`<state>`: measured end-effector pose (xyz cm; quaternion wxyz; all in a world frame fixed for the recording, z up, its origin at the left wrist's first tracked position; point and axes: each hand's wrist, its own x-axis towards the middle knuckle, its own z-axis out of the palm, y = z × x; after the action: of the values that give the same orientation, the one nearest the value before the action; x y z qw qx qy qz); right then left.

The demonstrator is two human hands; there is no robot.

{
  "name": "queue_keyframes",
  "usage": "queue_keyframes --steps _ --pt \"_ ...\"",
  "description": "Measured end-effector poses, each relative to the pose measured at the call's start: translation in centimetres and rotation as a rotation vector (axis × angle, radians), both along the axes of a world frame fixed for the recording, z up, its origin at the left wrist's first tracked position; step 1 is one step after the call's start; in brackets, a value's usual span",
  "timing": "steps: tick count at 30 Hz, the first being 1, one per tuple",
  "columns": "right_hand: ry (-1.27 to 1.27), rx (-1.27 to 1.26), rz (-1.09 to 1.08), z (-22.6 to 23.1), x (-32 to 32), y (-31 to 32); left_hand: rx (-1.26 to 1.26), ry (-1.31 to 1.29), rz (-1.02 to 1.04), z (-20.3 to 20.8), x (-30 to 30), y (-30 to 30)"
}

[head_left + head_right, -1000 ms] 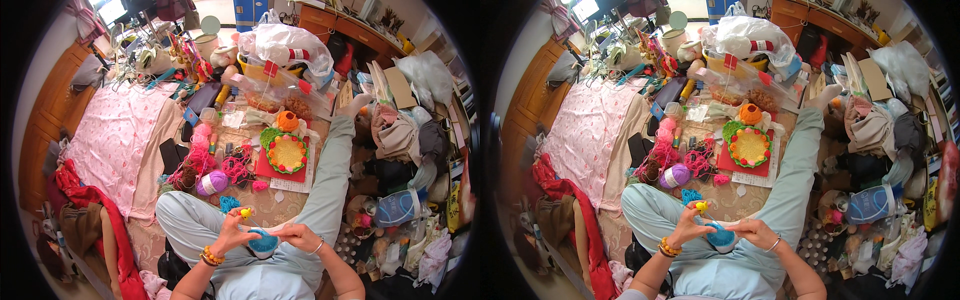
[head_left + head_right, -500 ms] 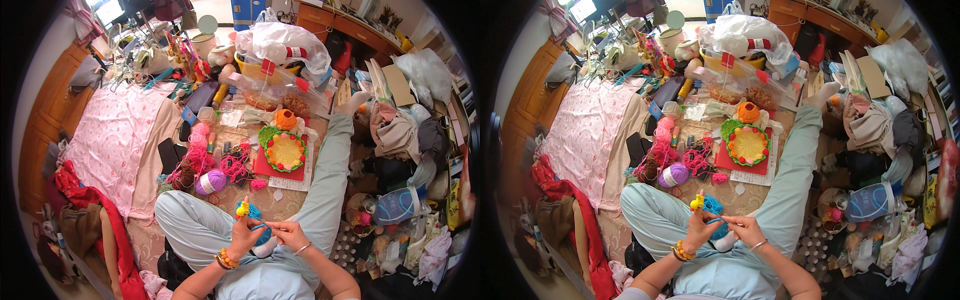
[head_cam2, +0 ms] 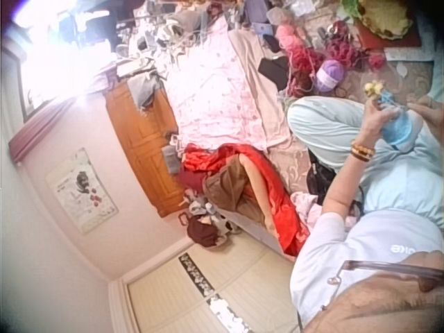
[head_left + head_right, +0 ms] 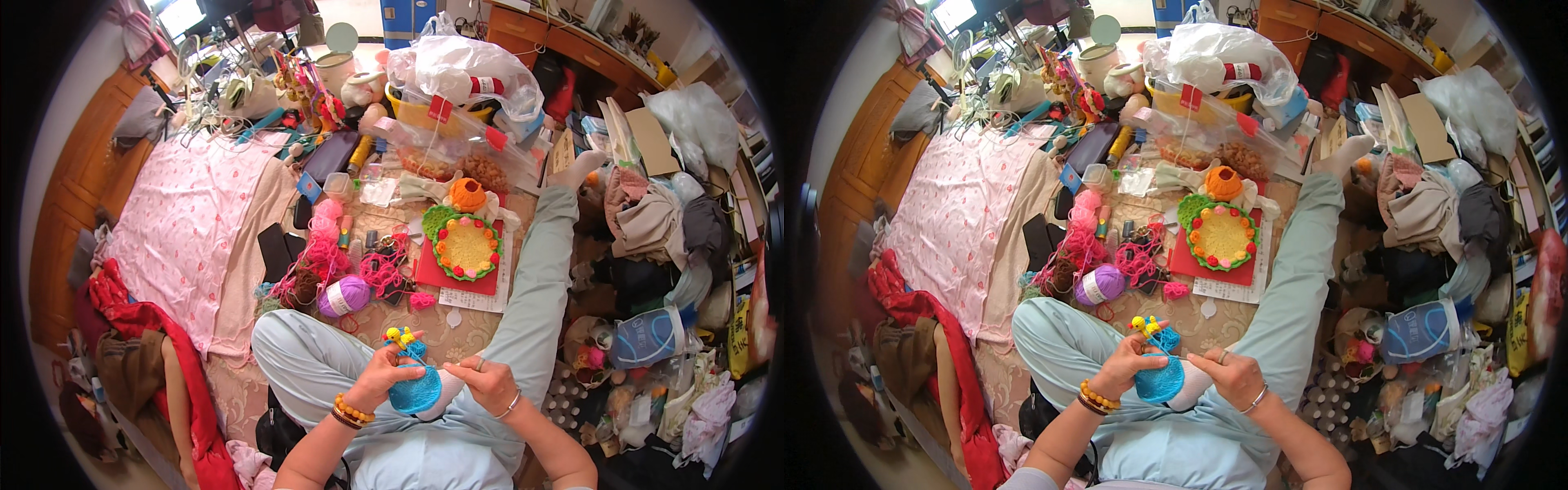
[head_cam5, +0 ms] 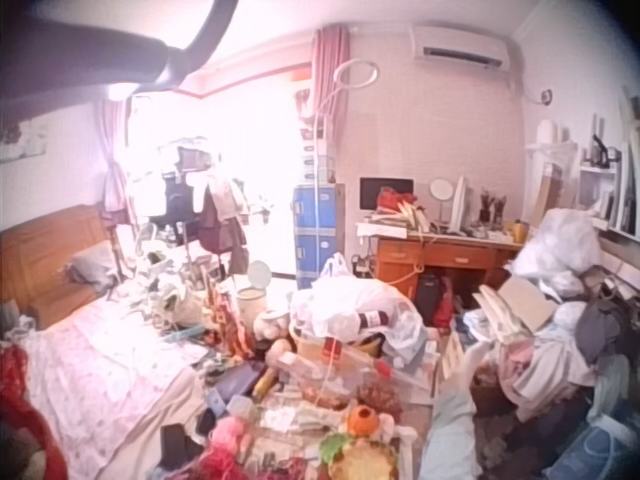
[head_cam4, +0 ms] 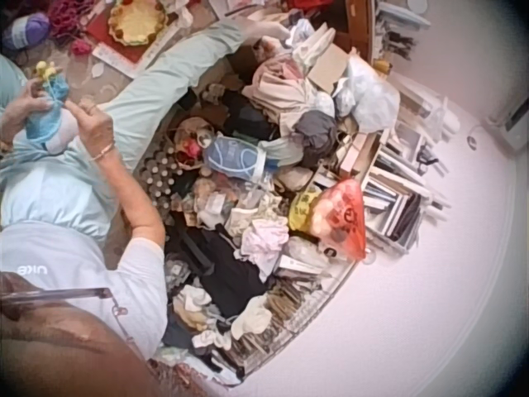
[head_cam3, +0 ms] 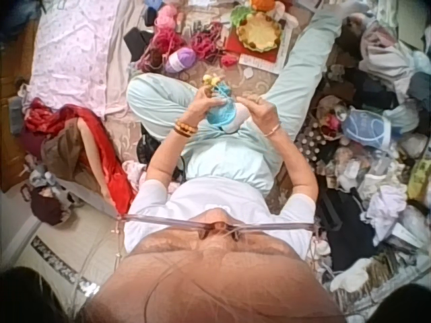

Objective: The person is crocheting a small blue and yellow object using a hook and yarn. They use scissors to cut yarn, pick up small yellow yarn pieces by hand, and handle a small brown crocheted item while sitting on the floor.

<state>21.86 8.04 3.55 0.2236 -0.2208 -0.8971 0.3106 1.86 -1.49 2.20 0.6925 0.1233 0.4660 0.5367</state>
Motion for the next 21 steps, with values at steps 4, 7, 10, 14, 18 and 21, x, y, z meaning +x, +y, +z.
queue_keyframes --steps 4,7,10,14,18,21 --pt "0.143 -0.262 0.09 -0.8 0.4 0.5 0.008 0.054 -0.016 -0.4 0.1 -0.2" --pt "0.002 -0.762 0.104 -0.8 0.3 0.3 0.164 0.317 -0.015 -1.3 0.8 -0.5" --pt "-0.041 -1.403 -0.118 -0.9 -1.2 -0.5 0.313 0.858 -0.106 -1.2 2.0 -0.3" --pt "0.315 -1.937 -0.192 -2.3 -1.1 -1.5 0.271 0.883 -0.016 -2.5 2.5 -0.7" --pt "0.203 -1.609 -0.287 -1.8 -1.2 -2.2 0.091 0.28 0.033 -1.2 1.6 -0.2" --pt "0.104 -0.795 -0.181 -1.7 -0.5 -1.6 0.045 0.146 -0.048 -0.5 0.4 0.0"
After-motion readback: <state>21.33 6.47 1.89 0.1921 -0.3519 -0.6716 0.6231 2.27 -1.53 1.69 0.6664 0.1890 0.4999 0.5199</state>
